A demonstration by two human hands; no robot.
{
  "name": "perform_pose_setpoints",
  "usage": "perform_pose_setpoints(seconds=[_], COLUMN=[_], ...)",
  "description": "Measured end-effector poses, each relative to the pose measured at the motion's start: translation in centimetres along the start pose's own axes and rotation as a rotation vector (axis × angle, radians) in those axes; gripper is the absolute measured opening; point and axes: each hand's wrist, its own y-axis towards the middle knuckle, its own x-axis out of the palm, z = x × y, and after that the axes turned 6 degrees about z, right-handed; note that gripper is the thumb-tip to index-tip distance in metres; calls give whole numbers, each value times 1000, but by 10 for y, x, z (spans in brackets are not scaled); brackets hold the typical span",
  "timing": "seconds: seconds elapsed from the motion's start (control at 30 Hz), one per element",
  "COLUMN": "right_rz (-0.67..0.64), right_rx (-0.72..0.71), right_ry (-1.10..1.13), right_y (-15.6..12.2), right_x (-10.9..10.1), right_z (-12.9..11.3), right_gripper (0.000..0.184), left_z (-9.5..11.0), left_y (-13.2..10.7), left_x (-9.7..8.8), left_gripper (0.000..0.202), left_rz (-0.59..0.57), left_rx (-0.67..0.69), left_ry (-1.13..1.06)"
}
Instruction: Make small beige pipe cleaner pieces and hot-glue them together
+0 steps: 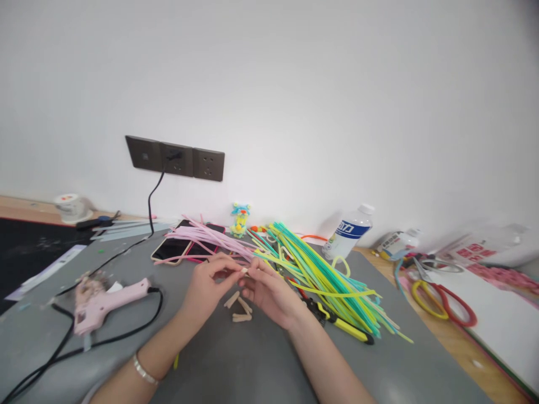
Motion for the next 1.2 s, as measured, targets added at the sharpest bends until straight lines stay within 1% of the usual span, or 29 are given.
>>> perform_pose_setpoints(seconds=[0.17,0.37,0.47,0.67,0.8,0.97,1.1,1.2], right_rz=[-17,-40,-50,-71,-51,-24,6,35], right_rx=[13,15,37,76,53,55,91,72], right_ry=[-5,1,-12,-23,-42,-44,-37,-50], right_y=[0,-1,-2,-2,-1,-2,-1,0], right_x=[-1,0,0,-5,-6,-3,-3,-4], right_z=[0,-1,-1,-1,-2,-3,-3,-2], right_gripper=[36,37,38,36,33,33,33,31], left_z=[2,5,7,8,7,5,3,3], left_y=[1,0,0,0,1,2,2,2], left_x=[0,0,1,1,-1,-3,-4,-4], left_gripper=[6,7,7,6,7,9,8,8], left_rz=[7,-56,-78,-65,-92,-94,-83,-81], left_rx=[24,7,23,69,72,75,129,180], left_ry=[4,-41,-44,-51,-57,-108,-130,-119])
